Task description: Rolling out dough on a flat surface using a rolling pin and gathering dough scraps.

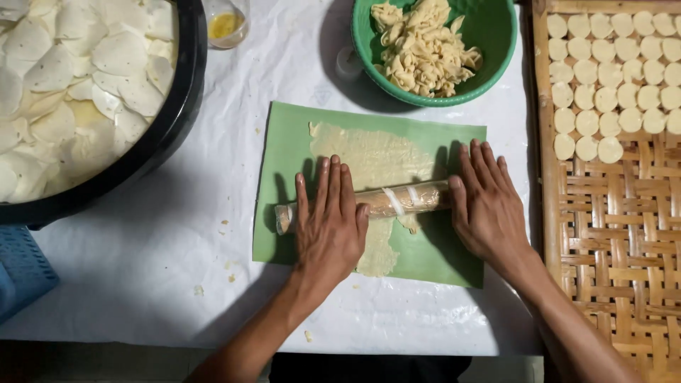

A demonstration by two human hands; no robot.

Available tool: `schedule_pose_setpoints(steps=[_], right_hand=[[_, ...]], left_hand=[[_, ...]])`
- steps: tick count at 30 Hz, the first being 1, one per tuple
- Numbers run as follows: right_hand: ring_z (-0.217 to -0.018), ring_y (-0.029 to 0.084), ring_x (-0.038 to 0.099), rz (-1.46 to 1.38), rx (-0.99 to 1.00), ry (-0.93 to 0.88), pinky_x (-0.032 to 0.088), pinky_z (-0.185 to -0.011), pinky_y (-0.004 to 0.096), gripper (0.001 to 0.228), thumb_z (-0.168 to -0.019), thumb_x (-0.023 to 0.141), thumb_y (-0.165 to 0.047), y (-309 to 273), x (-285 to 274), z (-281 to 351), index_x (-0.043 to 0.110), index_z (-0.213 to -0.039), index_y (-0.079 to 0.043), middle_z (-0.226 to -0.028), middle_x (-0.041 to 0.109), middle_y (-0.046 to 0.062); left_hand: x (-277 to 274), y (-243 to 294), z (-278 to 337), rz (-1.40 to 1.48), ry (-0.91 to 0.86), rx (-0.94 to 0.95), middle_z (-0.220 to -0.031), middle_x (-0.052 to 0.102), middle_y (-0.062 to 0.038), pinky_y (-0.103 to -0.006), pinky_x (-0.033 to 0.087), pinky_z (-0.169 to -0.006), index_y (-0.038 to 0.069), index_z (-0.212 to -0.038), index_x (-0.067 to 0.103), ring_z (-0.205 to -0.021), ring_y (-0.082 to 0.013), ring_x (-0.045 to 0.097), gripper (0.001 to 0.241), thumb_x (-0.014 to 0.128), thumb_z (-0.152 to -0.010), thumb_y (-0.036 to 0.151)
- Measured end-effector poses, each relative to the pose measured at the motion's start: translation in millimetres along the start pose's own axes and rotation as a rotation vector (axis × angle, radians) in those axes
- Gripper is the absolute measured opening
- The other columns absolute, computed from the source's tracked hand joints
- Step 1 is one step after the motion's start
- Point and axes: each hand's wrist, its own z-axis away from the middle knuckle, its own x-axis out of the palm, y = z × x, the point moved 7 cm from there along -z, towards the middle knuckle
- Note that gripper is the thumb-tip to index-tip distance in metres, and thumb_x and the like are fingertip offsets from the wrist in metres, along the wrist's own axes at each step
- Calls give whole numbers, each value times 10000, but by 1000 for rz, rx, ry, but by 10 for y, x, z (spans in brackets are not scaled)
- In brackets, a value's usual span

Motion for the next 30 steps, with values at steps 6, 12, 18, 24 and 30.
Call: schedule_pose_setpoints(steps=[6, 12, 18, 24, 30], right_hand=[[-1548, 406, 212, -84, 229, -145, 137, -1278, 470, 757, -1114, 259, -516, 165, 339, -674, 290, -1590, 71, -1620, 324, 310], [-1563, 423, 159, -29, 91, -76, 80, -1272, 496, 740, -1097, 325, -474, 6, 223, -376, 265, -1624, 42, -1657, 277, 306], [-1523, 466, 337, -107, -66, 73, 240, -1255, 595, 675, -1030, 440, -259, -125, -17, 494, 307, -1549, 153, -1585, 396, 370], [-1543, 418, 238, -26, -32, -44, 147, -1269, 472, 702, -1098, 268, -379, -24, 73, -315, 311, -1553, 153, -1624, 321, 335], [-1540, 443, 292, -55, -57, 13, 243, -1245, 572, 714, -1035, 387, -365, -86, 32, 675, 330, -1539, 139, -1626, 332, 328]], left_hand=[[-39, -358, -540, 7, -273, -114, -1625, 283, -340, -708, -56, -1181, -131, -1521, 360, -1558, -438, 180, 724, 418, -1060, 424], [9, -268, -330, 19, -233, -111, -1596, 319, -366, -715, -3, -1183, -155, -1503, 374, -1543, -469, 204, 700, 415, -1064, 389], [-79, 218, 487, 42, -228, -85, -1629, 336, -271, -639, 151, -1213, -110, -1519, 361, -1548, -359, 275, 665, 442, -1040, 345], [98, -212, -344, 34, -230, -71, -1612, 214, -387, -750, 0, -1163, -180, -1481, 366, -1539, -482, 101, 722, 389, -1052, 400], [-52, 231, 573, 43, -270, -19, -1656, 263, -271, -659, 69, -1222, -96, -1547, 292, -1567, -371, 198, 747, 467, -1028, 413]])
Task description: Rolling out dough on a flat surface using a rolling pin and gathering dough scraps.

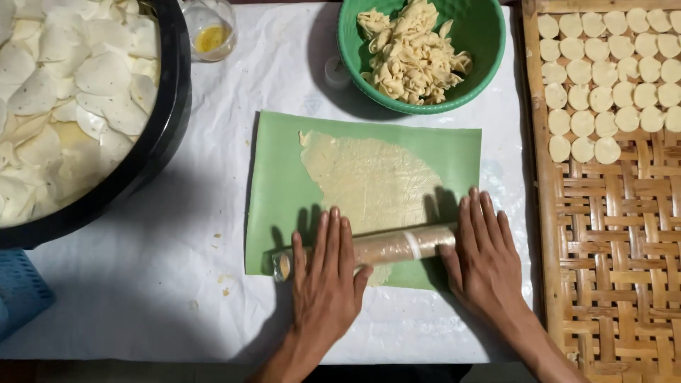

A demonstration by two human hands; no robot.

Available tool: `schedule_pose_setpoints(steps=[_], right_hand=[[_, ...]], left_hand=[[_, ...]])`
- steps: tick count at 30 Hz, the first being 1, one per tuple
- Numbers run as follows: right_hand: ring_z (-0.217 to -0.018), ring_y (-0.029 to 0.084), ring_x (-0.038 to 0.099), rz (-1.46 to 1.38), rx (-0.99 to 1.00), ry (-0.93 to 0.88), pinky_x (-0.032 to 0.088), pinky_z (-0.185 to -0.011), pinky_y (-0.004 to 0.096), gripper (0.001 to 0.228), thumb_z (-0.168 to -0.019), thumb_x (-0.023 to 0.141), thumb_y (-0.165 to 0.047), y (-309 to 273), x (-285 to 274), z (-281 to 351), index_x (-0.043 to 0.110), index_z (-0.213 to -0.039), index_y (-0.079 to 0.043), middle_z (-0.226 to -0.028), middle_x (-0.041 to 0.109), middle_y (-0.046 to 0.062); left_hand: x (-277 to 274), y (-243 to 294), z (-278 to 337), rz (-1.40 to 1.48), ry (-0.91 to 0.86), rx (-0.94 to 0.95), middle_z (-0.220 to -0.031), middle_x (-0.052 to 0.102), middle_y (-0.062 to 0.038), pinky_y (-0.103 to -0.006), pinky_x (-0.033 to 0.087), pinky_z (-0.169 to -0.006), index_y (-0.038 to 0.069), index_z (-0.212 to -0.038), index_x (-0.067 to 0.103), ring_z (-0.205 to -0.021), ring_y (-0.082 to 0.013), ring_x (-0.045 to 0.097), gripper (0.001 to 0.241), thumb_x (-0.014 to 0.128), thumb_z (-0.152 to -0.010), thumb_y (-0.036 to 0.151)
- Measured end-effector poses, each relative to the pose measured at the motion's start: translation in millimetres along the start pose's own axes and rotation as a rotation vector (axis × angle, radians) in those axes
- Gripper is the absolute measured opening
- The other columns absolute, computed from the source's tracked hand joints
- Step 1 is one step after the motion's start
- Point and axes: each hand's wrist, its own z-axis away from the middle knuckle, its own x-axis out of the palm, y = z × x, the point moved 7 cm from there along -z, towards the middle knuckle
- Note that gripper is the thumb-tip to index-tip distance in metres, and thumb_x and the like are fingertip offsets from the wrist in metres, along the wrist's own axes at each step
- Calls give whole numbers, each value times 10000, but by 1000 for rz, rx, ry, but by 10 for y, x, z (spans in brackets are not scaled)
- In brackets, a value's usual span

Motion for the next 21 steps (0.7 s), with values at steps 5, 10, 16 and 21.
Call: schedule_pose_setpoints(steps=[5, 10, 16, 21], right_hand=[[-1529, 443, 232, -187, 147, 35, 229, -1245, 571, 640, -995, 441, -203, 239, -176, 495, 276, -1553, 67, -1635, 239, 291], [-1000, 392, 660, -428, 614, 52, 534, -810, 478, 515, -1072, 366, -247, 565, -194, 509, 405, -1475, 72, -1230, 637, 314], [-551, 198, 474, -584, 787, -164, 388, -503, 363, 480, -1094, 339, -379, 596, 201, 195, 633, -1108, 1, -637, 549, 110], [-580, 239, 478, -518, 809, -54, 424, -563, 407, 358, -1079, 484, -256, 609, 246, -66, 620, -949, 48, -678, 613, 169]], left_hand=[[-235, 19, 130, 67, -11, 90, -1501, 422, -237, -575, 261, -1189, -21, -1491, 427, -1410, -376, 393, 658, 617, -914, 231], [-358, -111, -26, 110, -114, 138, -1336, 524, -223, -463, 413, -873, 80, -1510, 460, -1041, -318, 536, 672, 608, -856, 53], [-752, -404, -296, -74, 79, 114, -1191, 592, -212, -461, 445, -833, 23, -1418, 529, -995, -316, 571, 593, 687, -854, 116], [-806, -534, -458, -56, 114, 91, -1166, 578, -187, -473, 420, -870, 14, -1411, 535, -982, -310, 554, 637, 736, -822, 151]])
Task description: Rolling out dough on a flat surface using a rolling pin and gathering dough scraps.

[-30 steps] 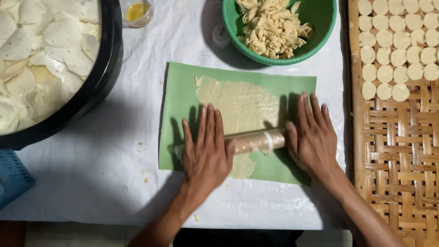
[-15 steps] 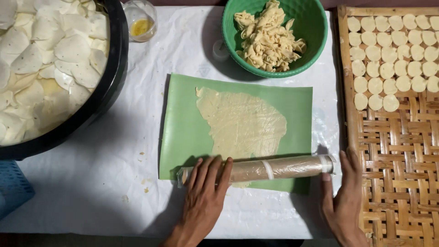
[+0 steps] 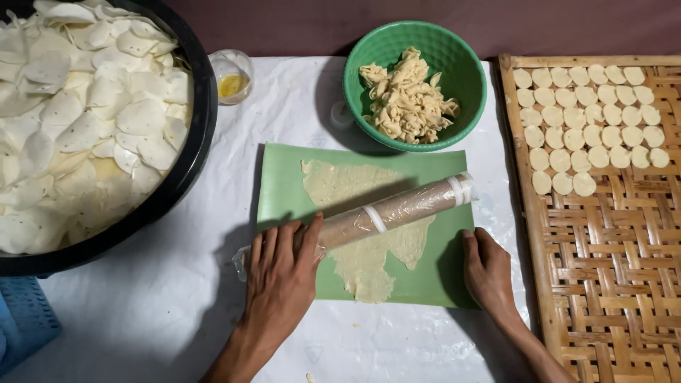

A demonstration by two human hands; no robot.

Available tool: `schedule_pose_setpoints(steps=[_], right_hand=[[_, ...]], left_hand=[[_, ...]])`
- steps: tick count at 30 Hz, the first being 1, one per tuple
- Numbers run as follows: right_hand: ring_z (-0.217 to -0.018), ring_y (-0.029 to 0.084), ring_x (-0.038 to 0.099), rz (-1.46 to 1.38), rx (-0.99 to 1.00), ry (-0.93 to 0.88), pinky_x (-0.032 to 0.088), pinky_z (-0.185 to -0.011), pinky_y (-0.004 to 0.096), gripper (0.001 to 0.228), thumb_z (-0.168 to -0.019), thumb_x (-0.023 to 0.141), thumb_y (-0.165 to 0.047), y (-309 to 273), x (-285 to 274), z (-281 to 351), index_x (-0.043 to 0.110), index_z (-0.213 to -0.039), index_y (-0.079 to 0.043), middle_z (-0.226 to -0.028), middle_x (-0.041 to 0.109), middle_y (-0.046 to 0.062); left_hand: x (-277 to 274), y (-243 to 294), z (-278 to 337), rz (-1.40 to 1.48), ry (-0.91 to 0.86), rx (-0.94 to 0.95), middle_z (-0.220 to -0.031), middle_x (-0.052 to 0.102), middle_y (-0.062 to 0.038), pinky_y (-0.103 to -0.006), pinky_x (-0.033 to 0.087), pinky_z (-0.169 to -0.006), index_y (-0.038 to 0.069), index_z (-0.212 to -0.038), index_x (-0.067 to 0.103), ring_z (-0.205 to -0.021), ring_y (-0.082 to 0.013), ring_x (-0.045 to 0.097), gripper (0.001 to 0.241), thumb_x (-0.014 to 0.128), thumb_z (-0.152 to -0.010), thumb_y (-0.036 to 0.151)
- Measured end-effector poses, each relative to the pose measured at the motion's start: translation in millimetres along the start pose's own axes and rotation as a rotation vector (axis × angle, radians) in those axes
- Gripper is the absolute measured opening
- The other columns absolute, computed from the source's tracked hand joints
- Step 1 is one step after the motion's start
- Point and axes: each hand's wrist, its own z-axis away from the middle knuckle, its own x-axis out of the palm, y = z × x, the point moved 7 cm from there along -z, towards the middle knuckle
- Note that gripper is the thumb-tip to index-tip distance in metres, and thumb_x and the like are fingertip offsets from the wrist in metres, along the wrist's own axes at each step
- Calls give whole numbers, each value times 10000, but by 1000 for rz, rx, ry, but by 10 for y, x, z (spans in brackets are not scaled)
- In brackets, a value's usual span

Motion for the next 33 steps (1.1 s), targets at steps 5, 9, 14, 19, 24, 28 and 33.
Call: schedule_pose_setpoints(steps=[5, 9, 14, 19, 24, 28, 33], right_hand=[[-579, 262, 542, 17, -176, 108, 459, -524, 410, 338, -1075, 493, -259, -295, -147, -216, 585, -1078, 66, -788, 646, 209], [-956, 499, 674, 27, -531, 412, 584, -751, 535, 284, -1110, 663, -163, -860, -570, -560, 562, -1225, 76, -1030, 654, 308], [-932, 388, 716, 382, -636, 214, 612, -771, 484, 247, -1018, 694, -250, -1504, -409, -1341, 759, -1106, -28, -956, 717, 177], [-909, 413, 728, 748, -562, 192, 616, -748, 555, 297, -916, 631, -233, -1211, 129, -2662, 801, -962, 7, -881, 720, 189], [-1129, 355, 696, 1153, -787, 57, 596, -877, 429, 280, -925, 570, -194, -1534, 240, -2531, 810, -1022, -86, -1080, 772, 152], [-842, 302, 743, 1206, -866, 213, 592, -662, 410, 203, -848, 617, -235, -1294, 337, -2983, 789, -784, -147, -850, 749, 81], [-810, 468, 753, 908, -658, -46, 590, -686, 570, 281, -903, 580, -237, -1478, 20, -2709, 732, -873, -3, -804, 734, 264]], left_hand=[[117, -122, -215, -33, 12, 45, -1180, 596, -201, -458, 414, -884, 12, -1378, 557, -991, -302, 564, 571, 713, -840, 121], [314, -310, -318, -109, 11, 40, -1063, 582, -127, -469, 413, -967, 112, -1379, 568, -997, -305, 577, 561, 738, -848, 178], [451, -389, -345, -35, -40, -21, -1055, 561, -100, -442, 410, -908, 137, -1367, 572, -989, -288, 546, 597, 769, -805, 180], [545, -458, -302, 13, -55, -78, -1076, 561, -91, -432, 412, -876, 163, -1363, 587, -998, -281, 540, 590, 772, -804, 195], [523, -481, -307, 44, -55, -89, -1075, 564, -89, -430, 411, -905, 200, -1377, 577, -1013, -288, 554, 578, 750, -826, 228], [507, -478, -334, 42, -45, -86, -1071, 574, -87, -428, 411, -919, 207, -1374, 582, -1013, -284, 563, 578, 757, -823, 235], [533, -481, -350, 9, -27, -97, -1080, 584, -90, -431, 411, -933, 209, -1369, 594, -1021, -279, 570, 583, 771, -815, 254]])
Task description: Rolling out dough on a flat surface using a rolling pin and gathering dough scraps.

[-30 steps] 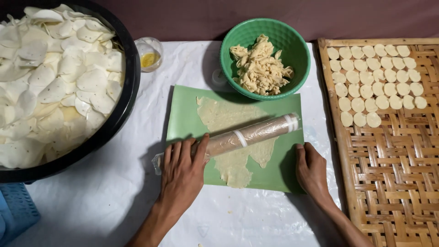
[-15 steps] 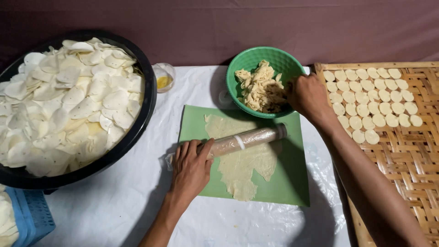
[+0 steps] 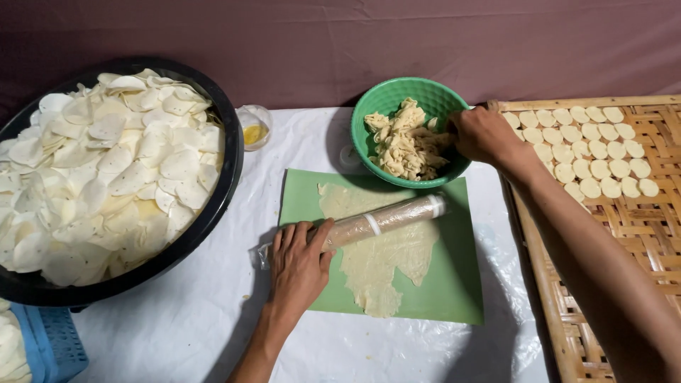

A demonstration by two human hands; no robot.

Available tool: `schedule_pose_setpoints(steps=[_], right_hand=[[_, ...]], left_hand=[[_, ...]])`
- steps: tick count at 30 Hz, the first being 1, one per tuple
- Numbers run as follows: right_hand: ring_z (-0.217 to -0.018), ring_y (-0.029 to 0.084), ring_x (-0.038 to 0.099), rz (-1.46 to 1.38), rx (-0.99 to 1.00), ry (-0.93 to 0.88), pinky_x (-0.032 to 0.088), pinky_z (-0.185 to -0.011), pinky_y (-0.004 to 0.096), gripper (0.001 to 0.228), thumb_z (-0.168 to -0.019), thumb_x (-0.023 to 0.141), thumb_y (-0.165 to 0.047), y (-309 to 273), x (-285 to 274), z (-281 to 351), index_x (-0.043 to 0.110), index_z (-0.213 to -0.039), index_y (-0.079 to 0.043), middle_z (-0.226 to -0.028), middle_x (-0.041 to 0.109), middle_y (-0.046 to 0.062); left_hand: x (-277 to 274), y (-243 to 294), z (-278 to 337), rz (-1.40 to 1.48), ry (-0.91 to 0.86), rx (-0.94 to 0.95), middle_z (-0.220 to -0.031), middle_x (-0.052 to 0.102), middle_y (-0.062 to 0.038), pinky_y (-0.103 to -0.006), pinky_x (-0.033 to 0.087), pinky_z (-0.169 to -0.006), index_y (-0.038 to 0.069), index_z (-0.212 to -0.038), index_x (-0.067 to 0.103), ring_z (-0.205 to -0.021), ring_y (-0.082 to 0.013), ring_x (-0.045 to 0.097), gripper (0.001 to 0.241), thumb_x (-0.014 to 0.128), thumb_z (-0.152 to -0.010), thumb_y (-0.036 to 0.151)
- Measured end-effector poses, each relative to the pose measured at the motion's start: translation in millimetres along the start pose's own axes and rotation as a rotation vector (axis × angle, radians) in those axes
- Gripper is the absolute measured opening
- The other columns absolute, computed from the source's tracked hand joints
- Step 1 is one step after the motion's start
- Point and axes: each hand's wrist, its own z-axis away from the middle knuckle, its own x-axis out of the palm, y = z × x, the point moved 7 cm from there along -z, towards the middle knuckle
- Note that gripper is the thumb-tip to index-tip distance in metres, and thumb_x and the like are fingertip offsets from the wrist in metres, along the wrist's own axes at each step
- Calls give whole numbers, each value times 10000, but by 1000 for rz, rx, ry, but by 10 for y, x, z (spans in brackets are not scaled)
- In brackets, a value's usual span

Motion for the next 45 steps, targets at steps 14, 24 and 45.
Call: schedule_pose_setpoints(steps=[14, 24, 45], right_hand=[[-745, 381, 751, 47, -150, 85, 625, -689, 458, 133, -816, 651, -131, -115, 343, 2, 751, -821, -43, -764, 729, 203], [-832, 439, 748, -116, -161, 54, 613, -718, 547, 298, -848, 643, -269, -220, -236, 338, 755, -755, -9, -799, 738, 225], [-632, 266, 737, 180, -147, -129, 627, -574, 376, 549, -905, 475, -56, -120, -276, 916, 667, -1395, -210, -1250, 615, 187]], left_hand=[[-1, 34, 11, 7, 9, 1, -1047, 597, -79, -441, 420, -947, 215, -1364, 607, -992, -275, 588, 581, 778, -809, 233], [-52, 35, -4, 11, 7, -12, -1043, 593, -71, -426, 425, -916, 226, -1358, 615, -975, -267, 588, 575, 785, -809, 234], [-34, 18, -16, 1, -14, -24, -1042, 593, -75, -428, 417, -898, 226, -1352, 630, -977, -276, 576, 575, 785, -798, 235]])
